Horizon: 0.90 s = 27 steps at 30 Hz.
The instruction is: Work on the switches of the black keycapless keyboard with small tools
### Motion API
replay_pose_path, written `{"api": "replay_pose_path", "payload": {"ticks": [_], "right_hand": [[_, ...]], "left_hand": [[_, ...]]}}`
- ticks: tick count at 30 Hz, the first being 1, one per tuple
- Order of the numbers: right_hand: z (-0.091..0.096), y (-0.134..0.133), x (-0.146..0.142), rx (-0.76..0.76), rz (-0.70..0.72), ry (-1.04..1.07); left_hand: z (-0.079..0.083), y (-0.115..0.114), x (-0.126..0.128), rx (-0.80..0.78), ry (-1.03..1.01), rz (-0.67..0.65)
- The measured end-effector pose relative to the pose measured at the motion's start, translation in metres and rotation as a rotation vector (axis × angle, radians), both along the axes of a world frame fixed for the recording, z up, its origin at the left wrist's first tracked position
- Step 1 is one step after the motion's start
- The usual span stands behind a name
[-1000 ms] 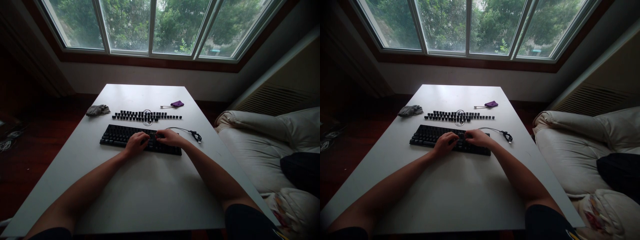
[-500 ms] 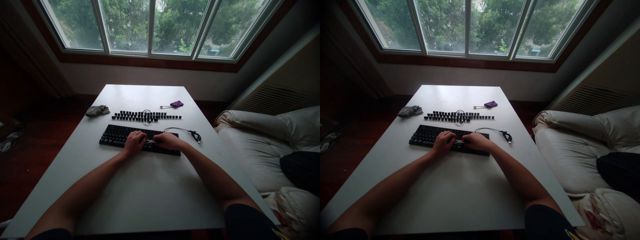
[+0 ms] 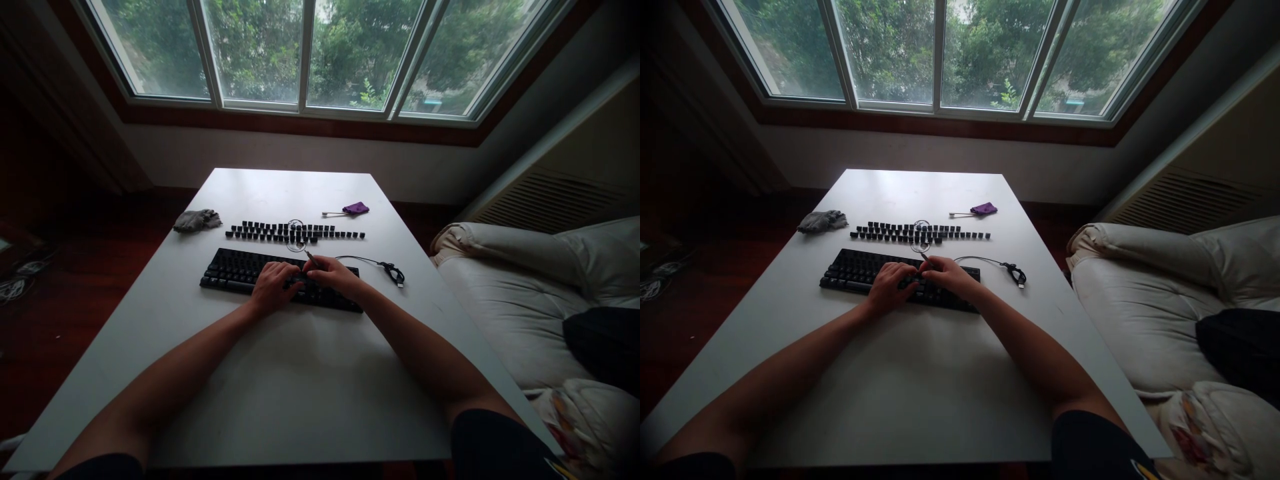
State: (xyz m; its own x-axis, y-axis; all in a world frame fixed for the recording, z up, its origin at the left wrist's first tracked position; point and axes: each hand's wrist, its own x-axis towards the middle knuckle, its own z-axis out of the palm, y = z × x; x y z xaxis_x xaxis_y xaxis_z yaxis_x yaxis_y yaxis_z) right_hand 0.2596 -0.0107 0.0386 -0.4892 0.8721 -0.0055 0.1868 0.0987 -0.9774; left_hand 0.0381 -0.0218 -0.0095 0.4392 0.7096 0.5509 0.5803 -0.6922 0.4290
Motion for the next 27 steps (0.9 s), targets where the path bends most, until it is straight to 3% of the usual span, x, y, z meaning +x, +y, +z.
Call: {"api": "replay_pose_path", "payload": {"ticks": [3, 8, 20, 27], "right_hand": [[-0.004, -0.005, -0.007, -0.130, -0.026, 0.079], [-0.010, -0.009, -0.013, -0.211, -0.012, 0.138], [-0.012, -0.009, -0.013, -0.121, -0.067, 0.067], [-0.014, -0.008, -0.013, -0.252, -0.030, 0.166]], "left_hand": [[-0.001, -0.002, 0.000, 0.012, -0.055, 0.019], [-0.004, -0.002, -0.002, 0.034, -0.110, 0.020], [-0.001, -0.003, 0.000, 0.115, -0.115, -0.002], [-0.002, -0.004, 0.000, 0.127, -0.127, -0.020]]}}
